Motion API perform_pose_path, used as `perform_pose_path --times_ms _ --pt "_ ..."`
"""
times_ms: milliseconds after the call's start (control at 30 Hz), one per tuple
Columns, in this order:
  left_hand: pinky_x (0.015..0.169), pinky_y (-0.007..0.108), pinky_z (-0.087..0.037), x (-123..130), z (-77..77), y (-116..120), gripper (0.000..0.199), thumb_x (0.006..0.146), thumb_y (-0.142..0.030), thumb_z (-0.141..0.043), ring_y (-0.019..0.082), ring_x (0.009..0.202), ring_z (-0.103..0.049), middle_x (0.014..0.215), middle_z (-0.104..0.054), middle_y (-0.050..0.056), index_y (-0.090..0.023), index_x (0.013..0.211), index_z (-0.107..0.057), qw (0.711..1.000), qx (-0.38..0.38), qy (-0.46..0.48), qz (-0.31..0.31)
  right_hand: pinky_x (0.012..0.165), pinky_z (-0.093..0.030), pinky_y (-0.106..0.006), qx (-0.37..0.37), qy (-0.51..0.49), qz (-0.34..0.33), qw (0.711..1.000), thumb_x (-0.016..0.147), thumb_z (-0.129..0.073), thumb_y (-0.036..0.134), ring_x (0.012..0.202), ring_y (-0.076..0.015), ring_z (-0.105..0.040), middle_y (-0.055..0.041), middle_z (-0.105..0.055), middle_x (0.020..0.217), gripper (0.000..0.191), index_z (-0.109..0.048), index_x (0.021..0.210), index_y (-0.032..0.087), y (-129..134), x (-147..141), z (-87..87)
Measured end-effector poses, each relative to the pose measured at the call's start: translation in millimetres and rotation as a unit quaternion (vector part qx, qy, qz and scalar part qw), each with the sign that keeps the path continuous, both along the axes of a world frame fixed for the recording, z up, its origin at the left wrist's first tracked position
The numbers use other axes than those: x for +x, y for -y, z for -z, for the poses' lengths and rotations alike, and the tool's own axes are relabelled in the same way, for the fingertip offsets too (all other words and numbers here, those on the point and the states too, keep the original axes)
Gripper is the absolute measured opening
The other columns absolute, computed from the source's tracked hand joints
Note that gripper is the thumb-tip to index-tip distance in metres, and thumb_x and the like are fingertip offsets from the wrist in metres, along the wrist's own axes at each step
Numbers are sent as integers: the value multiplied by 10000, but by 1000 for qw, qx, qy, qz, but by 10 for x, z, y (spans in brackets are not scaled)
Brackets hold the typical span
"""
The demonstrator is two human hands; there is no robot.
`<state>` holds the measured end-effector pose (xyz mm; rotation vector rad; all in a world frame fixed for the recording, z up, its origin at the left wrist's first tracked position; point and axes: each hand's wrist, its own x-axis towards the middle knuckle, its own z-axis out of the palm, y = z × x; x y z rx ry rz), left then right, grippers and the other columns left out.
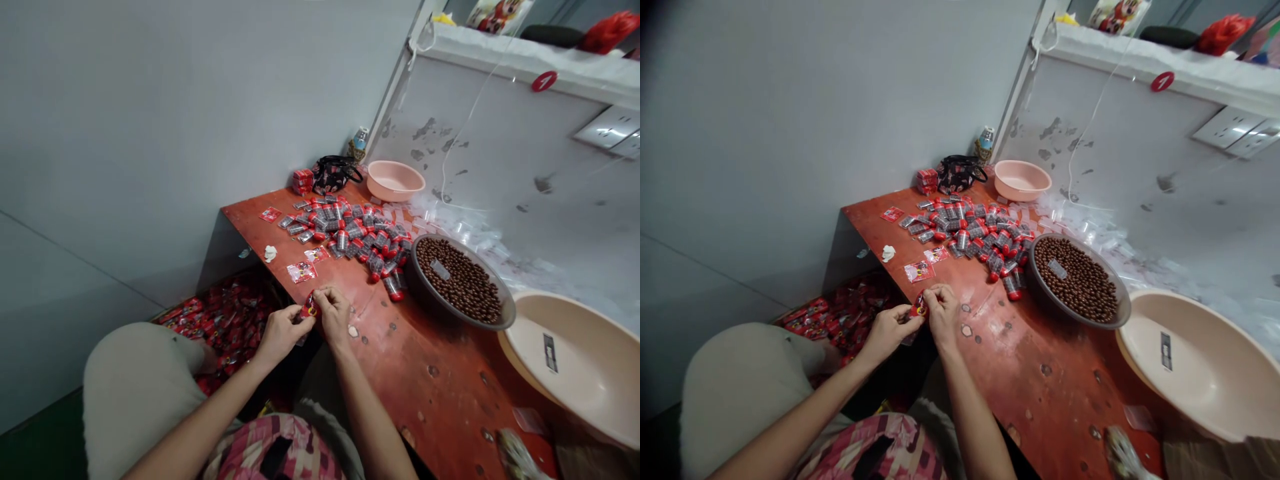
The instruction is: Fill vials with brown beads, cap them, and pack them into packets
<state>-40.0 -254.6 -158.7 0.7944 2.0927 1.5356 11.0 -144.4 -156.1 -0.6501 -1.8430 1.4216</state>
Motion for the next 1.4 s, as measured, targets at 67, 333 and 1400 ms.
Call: perform_pose_path --times_ms 67,333,1400 --pt "482 200 -291 -16 4 30 212 658 -349 -546 107 502 -413 510 -474 -34 -152 590 -583 1000 -15 -9 -15 666 -404 -253 15 -6 -15 1000 745 -530 252 722 -145 -537 -20 -569 747 193 -546 571 171 -11 -18 -29" --pt "483 202 -276 -4 -60 51 257 701 -371 -523 93 497 -375 501 -403 -50 -153 566 -544 998 -35 -45 12 653 -414 -243 -39 7 -148 988 736 -572 297 693 -133 -546 -14 -592 747 162 -592 641 167 -149 -6 -92" --pt "538 245 -442 -173 -64 -153 220 659 -288 -669 132 567 -577 743 -670 93 -86 739 -633 869 258 422 -10 446 -488 -209 -327 -11 -78 942 695 -633 301 453 -116 -589 -25 -627 622 189 -579 738 125 331 336 101"
